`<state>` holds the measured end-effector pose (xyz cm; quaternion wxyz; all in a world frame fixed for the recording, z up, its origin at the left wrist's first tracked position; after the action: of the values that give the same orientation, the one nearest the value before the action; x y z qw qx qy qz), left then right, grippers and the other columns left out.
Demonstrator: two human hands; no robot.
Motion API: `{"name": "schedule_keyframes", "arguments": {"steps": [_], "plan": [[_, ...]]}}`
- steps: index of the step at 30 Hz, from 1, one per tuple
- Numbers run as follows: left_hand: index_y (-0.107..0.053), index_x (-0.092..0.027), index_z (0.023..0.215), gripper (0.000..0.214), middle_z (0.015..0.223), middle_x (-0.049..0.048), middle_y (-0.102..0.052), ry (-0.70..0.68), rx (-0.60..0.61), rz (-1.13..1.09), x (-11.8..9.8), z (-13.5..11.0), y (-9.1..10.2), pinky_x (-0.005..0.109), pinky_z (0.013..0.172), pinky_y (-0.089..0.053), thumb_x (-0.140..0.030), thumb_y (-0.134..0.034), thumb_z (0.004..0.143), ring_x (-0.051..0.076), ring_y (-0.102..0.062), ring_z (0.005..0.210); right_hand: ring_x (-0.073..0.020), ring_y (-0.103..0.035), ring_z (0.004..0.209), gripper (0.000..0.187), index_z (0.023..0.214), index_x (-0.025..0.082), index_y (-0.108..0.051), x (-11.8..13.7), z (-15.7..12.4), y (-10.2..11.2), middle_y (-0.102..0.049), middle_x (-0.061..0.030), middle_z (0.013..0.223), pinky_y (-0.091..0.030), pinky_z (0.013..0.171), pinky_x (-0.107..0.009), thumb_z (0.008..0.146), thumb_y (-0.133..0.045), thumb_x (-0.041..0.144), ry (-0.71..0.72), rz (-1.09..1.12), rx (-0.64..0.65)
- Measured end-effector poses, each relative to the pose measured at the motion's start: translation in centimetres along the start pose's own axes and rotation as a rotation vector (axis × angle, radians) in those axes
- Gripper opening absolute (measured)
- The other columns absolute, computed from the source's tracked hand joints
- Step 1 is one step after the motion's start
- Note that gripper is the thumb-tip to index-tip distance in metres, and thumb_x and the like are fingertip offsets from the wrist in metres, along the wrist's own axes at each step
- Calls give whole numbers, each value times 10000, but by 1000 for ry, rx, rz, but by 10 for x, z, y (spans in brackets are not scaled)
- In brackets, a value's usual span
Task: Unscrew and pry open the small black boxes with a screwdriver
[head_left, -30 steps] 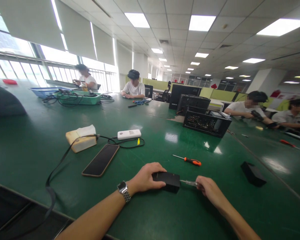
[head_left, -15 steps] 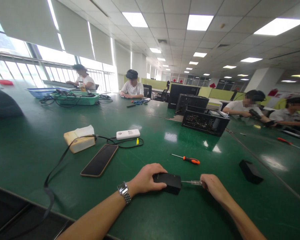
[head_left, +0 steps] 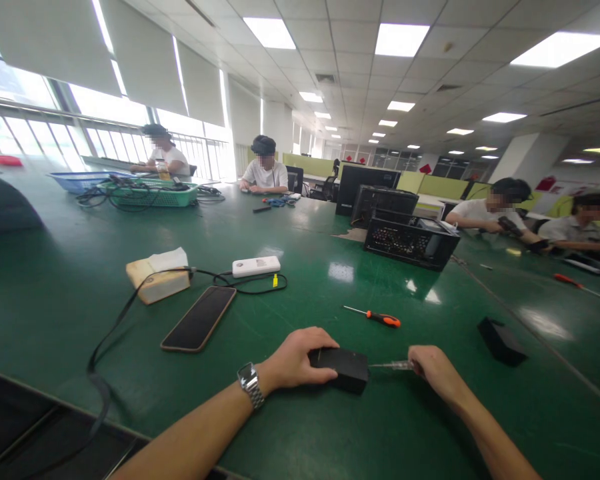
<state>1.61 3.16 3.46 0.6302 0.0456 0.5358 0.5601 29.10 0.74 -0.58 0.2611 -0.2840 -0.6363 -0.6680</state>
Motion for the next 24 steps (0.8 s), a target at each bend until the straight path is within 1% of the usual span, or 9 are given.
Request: {"name": "schedule_keyframes", "arguments": {"steps": [6,11,19,24], "plan": [[-669,-149,1031,353,955,65,-675,56,-61,-17,9,-2,4,266,769,-466,-373,-714,761,184,-615,838,-142,-389,529,337,519,227,-397,1,-3,6,-391,26,528,-321,527,-263,814,-310,366,-7,35,-77],[-676,-146,1006,343,926,57,-676,64,-55,-26,10,-2,2,259,749,-458,-379,-716,758,178,-609,816,-148,-411,548,323,534,223,-419,9,-5,8,-409,24,546,-327,549,-265,810,-325,362,40,28,-119],[-675,-147,1003,339,917,57,-673,75,-49,-41,9,-2,3,254,733,-454,-389,-704,766,175,-606,803,-146,-427,555,311,545,215,-418,7,-6,11,-408,28,541,-327,560,-257,824,-337,326,85,-18,-169],[-673,-148,1013,338,928,56,-673,89,-51,-29,10,-2,4,259,744,-449,-377,-704,766,176,-603,810,-144,-427,548,327,550,212,-427,14,-10,14,-416,27,541,-314,558,-257,842,-340,330,128,-55,-204]]}}
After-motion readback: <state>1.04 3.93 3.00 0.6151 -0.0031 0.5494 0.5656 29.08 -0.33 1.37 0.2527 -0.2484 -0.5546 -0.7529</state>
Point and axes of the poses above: each hand's wrist, its own z-axis towards the middle knuckle, its own y-axis out of the back of the hand, x = y × z, the point moved 7 cm from there along z, towards the middle knuckle
